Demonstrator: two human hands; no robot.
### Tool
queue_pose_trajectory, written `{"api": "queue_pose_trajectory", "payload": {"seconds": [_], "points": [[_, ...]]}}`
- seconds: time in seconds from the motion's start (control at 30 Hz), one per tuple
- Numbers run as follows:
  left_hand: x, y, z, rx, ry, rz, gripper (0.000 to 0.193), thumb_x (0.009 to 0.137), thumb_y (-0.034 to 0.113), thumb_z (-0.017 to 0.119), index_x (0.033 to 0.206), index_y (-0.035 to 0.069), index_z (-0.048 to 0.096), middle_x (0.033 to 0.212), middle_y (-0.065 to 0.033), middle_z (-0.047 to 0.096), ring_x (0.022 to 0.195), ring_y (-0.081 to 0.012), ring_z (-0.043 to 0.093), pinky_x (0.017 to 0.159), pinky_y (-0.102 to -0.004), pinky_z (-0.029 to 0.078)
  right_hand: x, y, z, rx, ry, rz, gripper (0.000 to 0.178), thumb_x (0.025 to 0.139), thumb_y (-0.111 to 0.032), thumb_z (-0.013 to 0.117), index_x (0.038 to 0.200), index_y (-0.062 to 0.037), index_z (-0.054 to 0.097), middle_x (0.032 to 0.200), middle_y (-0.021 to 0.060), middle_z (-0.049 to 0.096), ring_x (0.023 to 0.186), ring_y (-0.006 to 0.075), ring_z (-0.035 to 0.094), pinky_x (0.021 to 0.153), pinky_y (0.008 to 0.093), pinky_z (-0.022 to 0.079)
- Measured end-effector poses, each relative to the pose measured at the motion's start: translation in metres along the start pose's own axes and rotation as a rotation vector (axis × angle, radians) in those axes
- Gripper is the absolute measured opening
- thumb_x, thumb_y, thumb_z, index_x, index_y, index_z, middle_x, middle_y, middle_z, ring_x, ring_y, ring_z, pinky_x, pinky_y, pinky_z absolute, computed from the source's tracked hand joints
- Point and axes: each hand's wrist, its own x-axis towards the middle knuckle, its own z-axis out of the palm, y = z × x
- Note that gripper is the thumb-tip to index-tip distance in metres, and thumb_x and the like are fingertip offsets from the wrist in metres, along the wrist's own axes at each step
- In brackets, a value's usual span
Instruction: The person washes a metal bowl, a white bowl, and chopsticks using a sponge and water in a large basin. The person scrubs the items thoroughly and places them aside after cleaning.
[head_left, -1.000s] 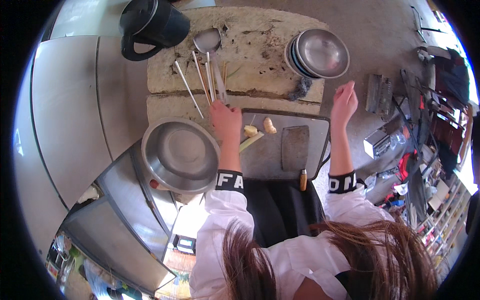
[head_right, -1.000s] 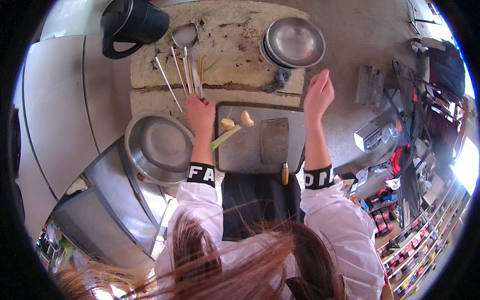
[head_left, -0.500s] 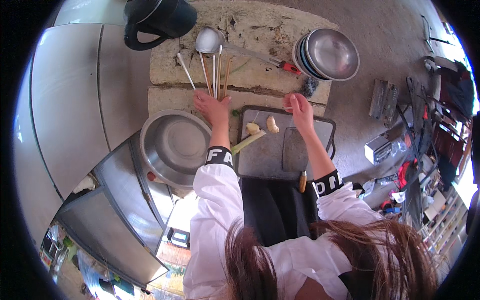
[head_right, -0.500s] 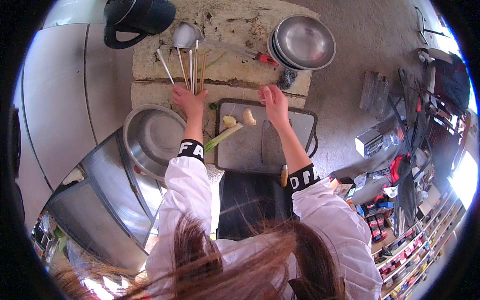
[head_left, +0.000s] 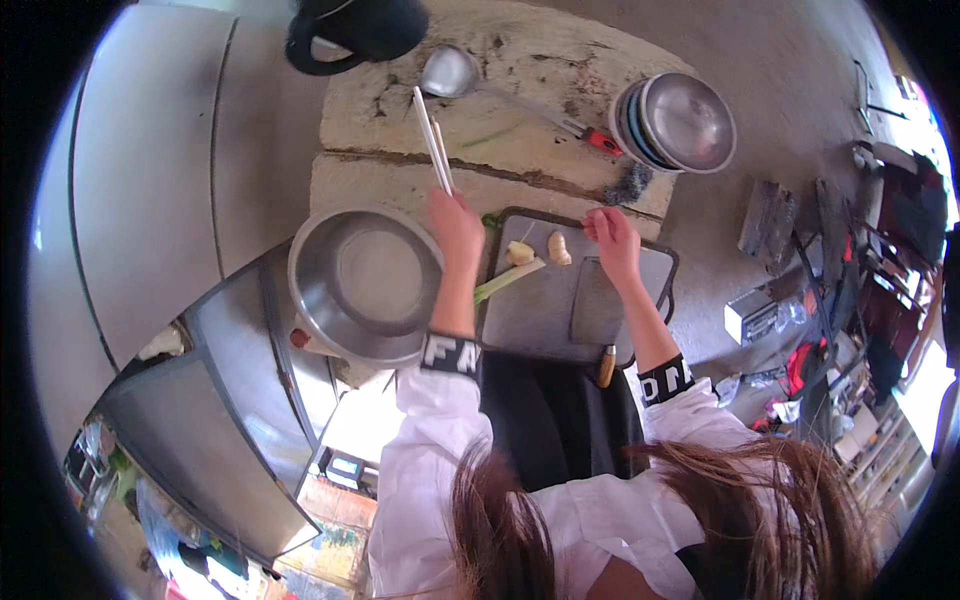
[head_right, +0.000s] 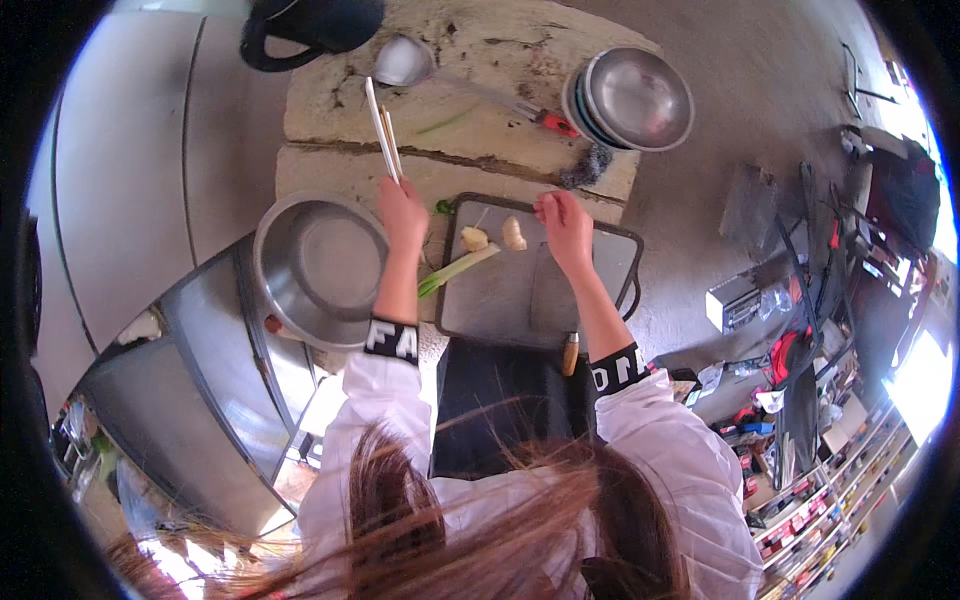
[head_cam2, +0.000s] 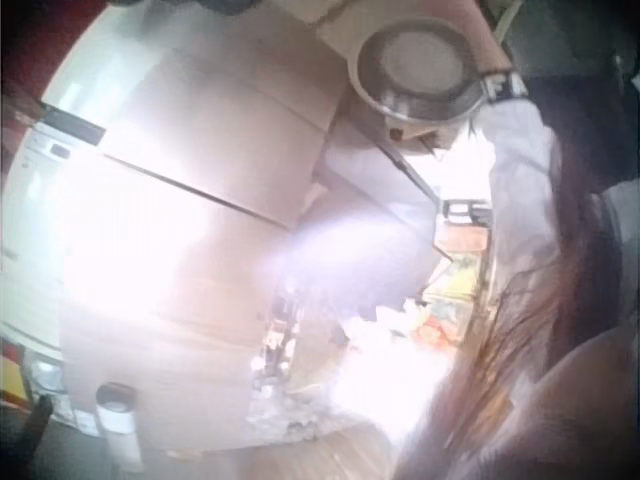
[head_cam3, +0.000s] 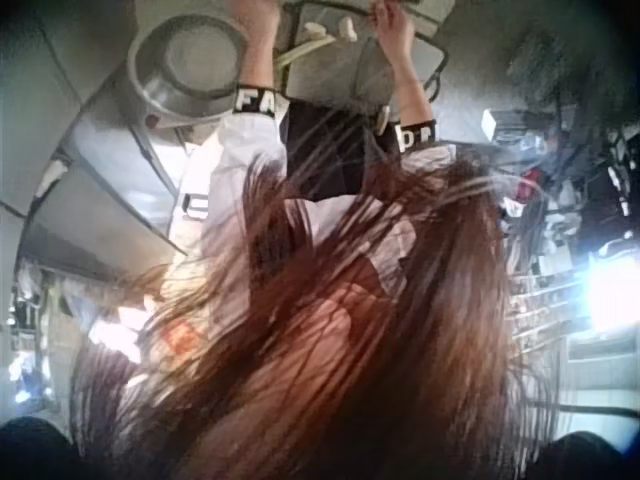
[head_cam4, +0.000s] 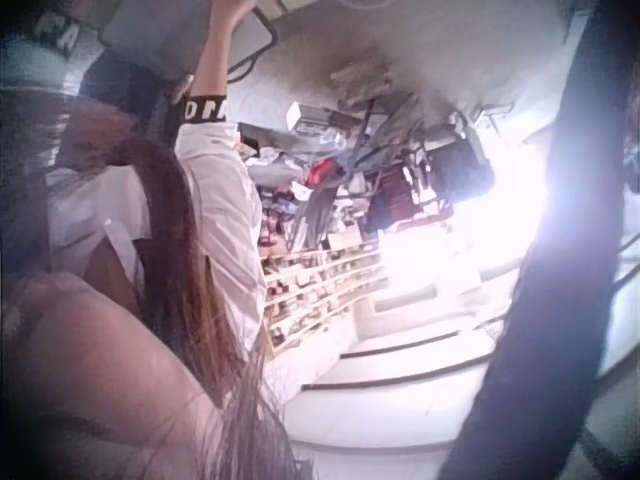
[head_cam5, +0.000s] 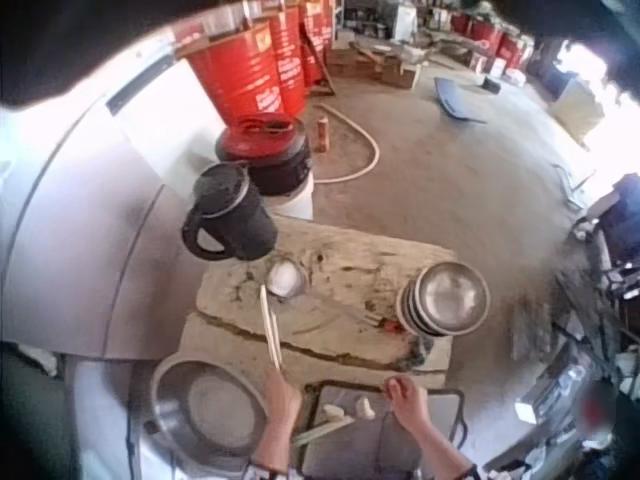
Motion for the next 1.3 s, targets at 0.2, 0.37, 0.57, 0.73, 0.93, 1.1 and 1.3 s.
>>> {"api": "queue_pose_trajectory", "payload": {"seconds": [0.2, 0.37, 0.57, 0.73, 0.93, 1.1, 1.3], "points": [[-0.118, 0.001, -0.117, -1.057, -0.188, -0.66, 0.012, 0.095, 0.021, 0.044, 0.091, 0.01, 0.042, 0.064, 0.0031, 0.038, 0.047, -0.004, 0.036, 0.038, -0.0198, 0.027, -0.032, -0.036, 0.055, -0.022, -0.063, -0.069, 0.021, 0.093, -0.017, 0.05, 0.094, 0.0016, 0.059, 0.08, 0.0083, 0.066, 0.074, 0.0137, 0.063, 0.065, 0.0262, 0.049], [-0.144, -0.085, -0.122, -1.025, -0.16, -0.817, 0.009, 0.094, 0.018, 0.045, 0.089, 0.011, 0.041, 0.064, 0.0022, 0.04, 0.046, -0.0055, 0.035, 0.038, -0.0214, 0.027, -0.071, -0.075, 0.136, -0.064, -0.287, -0.145, 0.018, 0.09, -0.015, 0.052, 0.092, 0.0009, 0.06, 0.079, 0.0115, 0.065, 0.072, 0.0193, 0.065, 0.063, 0.0295, 0.049], [-0.111, -0.189, -0.075, -0.837, 0.086, -0.518, 0.03, 0.091, 0.013, 0.049, 0.12, 0.007, 0.044, 0.09, -0.0041, 0.054, 0.071, -0.0103, 0.051, 0.06, -0.0243, 0.043, -0.09, -0.073, 0.251, -0.231, -0.457, -0.262, 0.018, 0.084, -0.017, 0.056, 0.09, -0.0007, 0.062, 0.08, 0.0199, 0.062, 0.075, 0.0341, 0.062, 0.066, 0.0383, 0.048], [-0.064, -0.196, -0.08, -1.118, 0.414, -0.635, 0.038, 0.089, 0.013, 0.052, 0.124, 0.001, 0.047, 0.103, -0.0056, 0.055, 0.087, -0.0128, 0.051, 0.079, -0.0278, 0.042, -0.045, -0.034, 0.31, -0.284, -0.231, -0.155, 0.026, 0.084, -0.025, 0.054, 0.087, -0.0017, 0.065, 0.083, 0.0209, 0.063, 0.081, 0.038, 0.061, 0.071, 0.0423, 0.047], [0.013, -0.26, -0.084, -1.498, 0.306, -0.969, 0.031, 0.089, 0.014, 0.04, 0.113, 0.0, 0.054, 0.101, -0.0087, 0.057, 0.092, -0.0218, 0.055, 0.08, -0.036, 0.047, -0.036, -0.045, 0.392, 0.042, -0.202, 0.369, 0.033, 0.087, -0.028, 0.048, 0.091, -0.0002, 0.064, 0.089, 0.0139, 0.064, 0.084, 0.0265, 0.061, 0.074, 0.0414, 0.046], [0.067, -0.21, -0.092, -1.722, 0.099, -1.29, 0.037, 0.089, 0.021, 0.035, 0.111, 0.0, 0.056, 0.108, -0.0136, 0.058, 0.098, -0.0264, 0.057, 0.083, -0.0403, 0.048, -0.018, -0.039, 0.387, 0.43, -0.443, 0.466, 0.043, 0.093, -0.038, 0.042, 0.108, -0.0009, 0.057, 0.103, 0.0132, 0.061, 0.097, 0.0254, 0.058, 0.089, 0.0381, 0.043], [0.04, -0.211, -0.1, -1.749, -0.318, -0.876, 0.044, 0.094, 0.043, 0.039, 0.115, 0.007, 0.053, 0.111, -0.005, 0.057, 0.096, -0.0213, 0.055, 0.085, -0.0346, 0.045, -0.088, -0.048, 0.401, -0.056, -0.204, -0.105, 0.052, 0.095, -0.04, 0.033, 0.123, 0.0017, 0.046, 0.121, 0.0225, 0.052, 0.117, 0.0347, 0.046, 0.098, 0.039, 0.034]]}}
